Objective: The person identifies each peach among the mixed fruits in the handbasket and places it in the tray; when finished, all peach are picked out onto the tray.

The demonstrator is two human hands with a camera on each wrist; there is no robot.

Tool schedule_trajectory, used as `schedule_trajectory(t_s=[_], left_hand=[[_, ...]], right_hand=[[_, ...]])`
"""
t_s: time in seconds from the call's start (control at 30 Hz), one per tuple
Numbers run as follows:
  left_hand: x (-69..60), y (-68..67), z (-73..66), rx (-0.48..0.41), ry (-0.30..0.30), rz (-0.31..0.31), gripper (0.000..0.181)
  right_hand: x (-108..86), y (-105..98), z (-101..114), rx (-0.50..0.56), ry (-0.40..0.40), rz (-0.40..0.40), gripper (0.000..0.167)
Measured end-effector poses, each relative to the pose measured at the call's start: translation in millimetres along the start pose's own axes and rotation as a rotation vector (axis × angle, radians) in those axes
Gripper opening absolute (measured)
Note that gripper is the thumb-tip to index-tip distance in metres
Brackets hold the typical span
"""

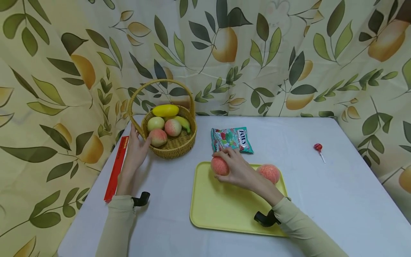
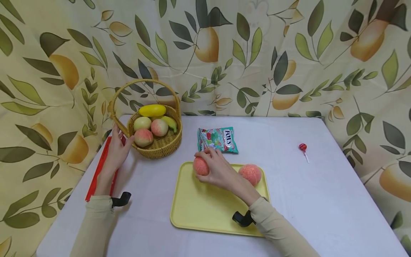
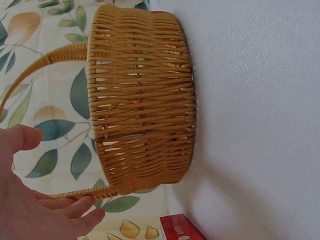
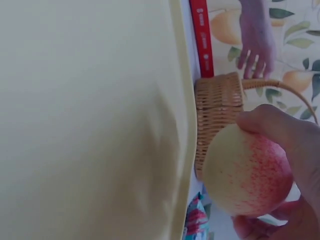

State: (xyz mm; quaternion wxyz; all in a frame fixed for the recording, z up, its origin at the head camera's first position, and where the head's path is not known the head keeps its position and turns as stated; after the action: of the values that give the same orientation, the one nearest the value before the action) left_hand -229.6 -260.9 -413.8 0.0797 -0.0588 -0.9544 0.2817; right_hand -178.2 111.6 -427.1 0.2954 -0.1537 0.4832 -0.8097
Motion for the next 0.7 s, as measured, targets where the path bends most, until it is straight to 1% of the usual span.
schedule_trajectory(t_s=[0.13,0.2,0.33,0.43,0.63,0.7], left_hand=[[-0.7,0.1,0.6,-0.001,-0.009,0.004,0.093],[-1.5,0.5,0.8,-0.003,-0.026,0.011,0.093],[-2.0,1.1,1.3,-0.007,-0.058,0.025,0.092],[-1.4,0.8,1.4,-0.005,-0.064,0.026,0.092],[-1.7,0.0,-0.2,-0.013,-0.065,0.024,0.093],[-1.7,-0.1,-0.4,-0.009,-0.072,0.020,0.092]], right_hand=[[-1.2,4.3,-3.0,-0.011,-0.008,0.043,0.066],[-2.4,6.1,-4.0,-0.007,-0.006,0.070,0.066],[-3.2,8.2,-4.8,0.004,-0.005,0.098,0.066],[-2.5,9.2,-5.2,-0.011,-0.009,0.104,0.066],[0.1,10.8,-6.0,-0.025,0.006,0.124,0.075],[0.7,10.5,-6.3,-0.033,0.006,0.124,0.075]])
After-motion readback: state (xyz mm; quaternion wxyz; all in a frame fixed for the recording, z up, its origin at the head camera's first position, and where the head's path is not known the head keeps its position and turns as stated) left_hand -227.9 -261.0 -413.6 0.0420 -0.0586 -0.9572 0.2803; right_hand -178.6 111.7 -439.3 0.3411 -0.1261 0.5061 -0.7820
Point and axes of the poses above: each hand's wrist, its own x-axis towards the middle knuckle, its own y-axis out of the palm, z = x × y, the point moved 1 cm from there along x, towards the middle knuckle, and after that the axes turned 15 degrees about z, right-handed, at the moved point
